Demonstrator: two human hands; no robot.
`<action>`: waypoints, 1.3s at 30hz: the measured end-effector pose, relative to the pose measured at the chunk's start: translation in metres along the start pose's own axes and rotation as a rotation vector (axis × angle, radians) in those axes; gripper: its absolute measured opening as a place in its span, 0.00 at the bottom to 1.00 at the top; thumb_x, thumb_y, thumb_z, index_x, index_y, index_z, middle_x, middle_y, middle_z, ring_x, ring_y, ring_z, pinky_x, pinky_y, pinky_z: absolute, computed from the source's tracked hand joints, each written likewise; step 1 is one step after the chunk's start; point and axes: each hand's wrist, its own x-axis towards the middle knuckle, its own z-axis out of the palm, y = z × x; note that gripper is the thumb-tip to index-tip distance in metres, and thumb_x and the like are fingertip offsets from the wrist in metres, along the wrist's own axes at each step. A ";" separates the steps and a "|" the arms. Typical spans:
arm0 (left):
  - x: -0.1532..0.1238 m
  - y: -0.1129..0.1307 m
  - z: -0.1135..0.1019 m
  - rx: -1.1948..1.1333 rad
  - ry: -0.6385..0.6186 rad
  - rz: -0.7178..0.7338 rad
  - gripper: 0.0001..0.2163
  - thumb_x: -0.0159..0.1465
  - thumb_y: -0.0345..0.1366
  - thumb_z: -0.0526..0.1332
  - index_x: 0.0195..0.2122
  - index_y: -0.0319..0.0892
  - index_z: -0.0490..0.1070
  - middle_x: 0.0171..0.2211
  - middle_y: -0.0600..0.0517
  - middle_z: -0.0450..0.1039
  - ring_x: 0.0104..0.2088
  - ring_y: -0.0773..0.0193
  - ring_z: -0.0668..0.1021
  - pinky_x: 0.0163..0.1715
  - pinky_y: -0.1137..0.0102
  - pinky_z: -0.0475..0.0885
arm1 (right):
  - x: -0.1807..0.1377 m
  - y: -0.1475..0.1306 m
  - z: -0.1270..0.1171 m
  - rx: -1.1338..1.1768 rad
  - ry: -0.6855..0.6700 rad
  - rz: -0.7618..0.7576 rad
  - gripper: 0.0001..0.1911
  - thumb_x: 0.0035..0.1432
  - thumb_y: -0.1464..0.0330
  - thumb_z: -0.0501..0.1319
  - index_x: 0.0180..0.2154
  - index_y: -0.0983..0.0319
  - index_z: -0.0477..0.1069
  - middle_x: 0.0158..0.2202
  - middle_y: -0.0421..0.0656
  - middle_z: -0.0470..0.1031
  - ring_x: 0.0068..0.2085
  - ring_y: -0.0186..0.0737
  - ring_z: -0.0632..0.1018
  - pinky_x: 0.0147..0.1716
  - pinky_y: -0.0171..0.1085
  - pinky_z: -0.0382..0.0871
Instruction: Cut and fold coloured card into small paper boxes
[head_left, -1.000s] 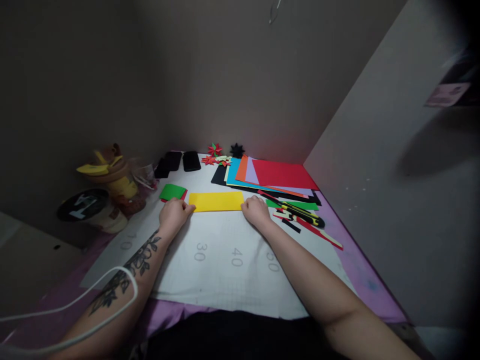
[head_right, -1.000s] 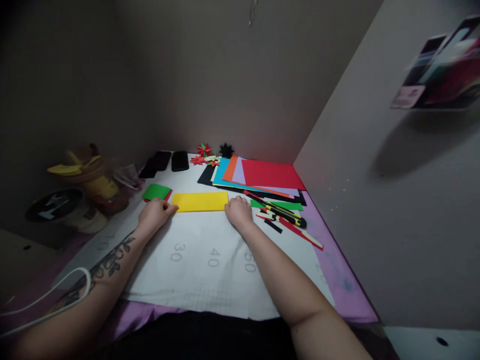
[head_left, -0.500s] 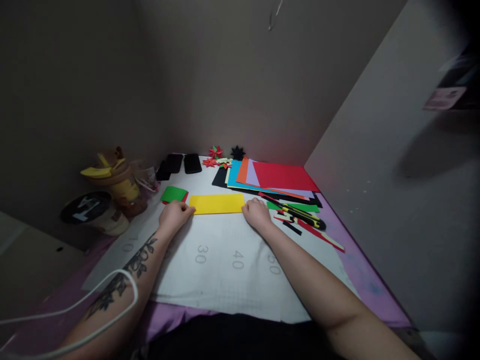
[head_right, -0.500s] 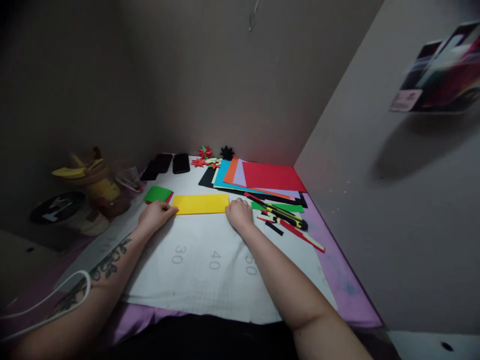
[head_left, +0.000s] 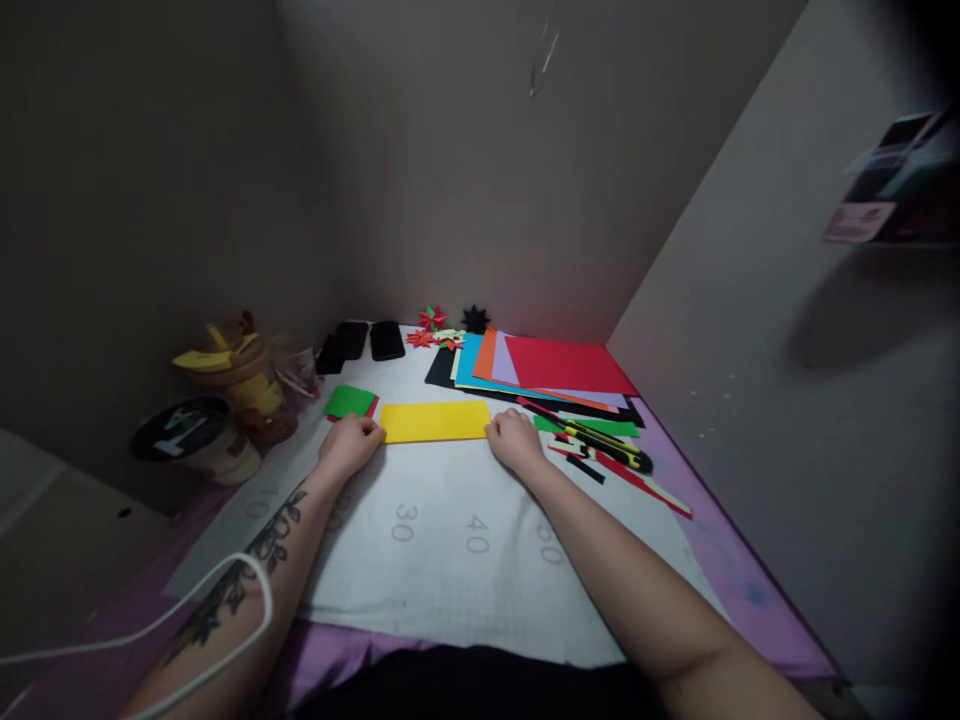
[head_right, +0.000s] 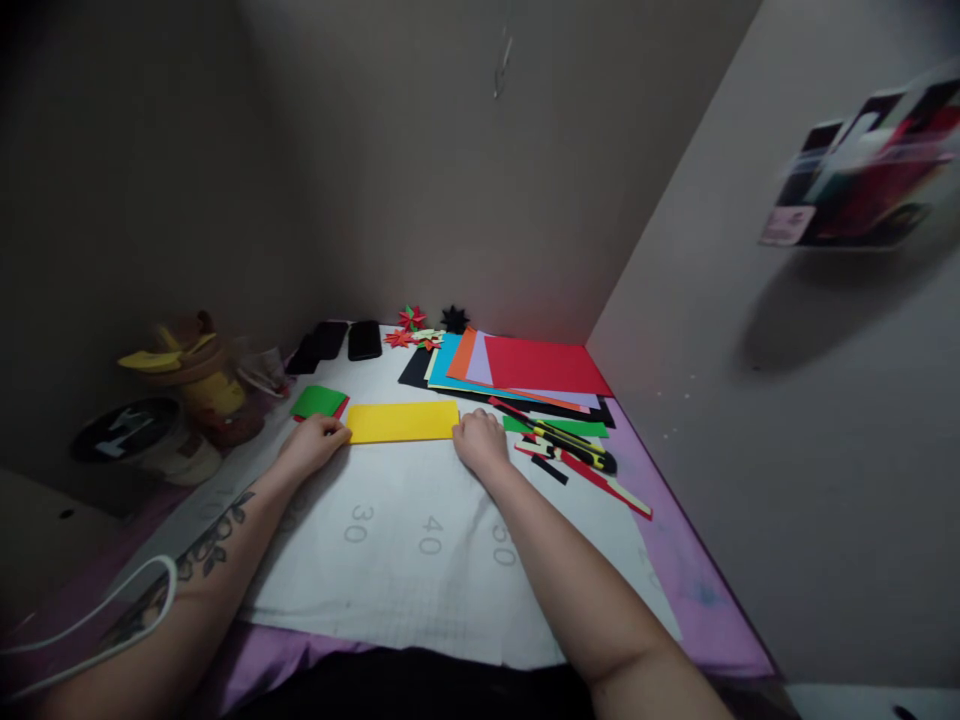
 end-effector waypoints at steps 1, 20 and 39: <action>0.000 0.000 0.000 0.002 -0.005 0.001 0.13 0.57 0.43 0.55 0.29 0.42 0.77 0.39 0.47 0.76 0.38 0.58 0.75 0.31 0.71 0.63 | 0.000 0.000 0.000 0.002 -0.002 0.003 0.16 0.62 0.65 0.50 0.38 0.63 0.75 0.43 0.50 0.73 0.44 0.46 0.71 0.39 0.38 0.59; -0.002 0.001 0.006 0.151 0.040 0.076 0.13 0.60 0.40 0.54 0.30 0.40 0.76 0.37 0.43 0.74 0.36 0.58 0.74 0.35 0.69 0.65 | 0.001 0.000 -0.002 0.000 -0.014 0.014 0.16 0.61 0.67 0.50 0.39 0.63 0.76 0.43 0.51 0.73 0.44 0.46 0.72 0.40 0.38 0.60; -0.006 0.002 0.006 0.191 0.027 0.104 0.11 0.60 0.39 0.53 0.33 0.41 0.73 0.39 0.44 0.71 0.40 0.55 0.74 0.39 0.67 0.66 | 0.002 0.001 0.001 0.006 -0.006 0.016 0.16 0.61 0.67 0.50 0.37 0.63 0.75 0.43 0.50 0.73 0.44 0.45 0.71 0.39 0.38 0.59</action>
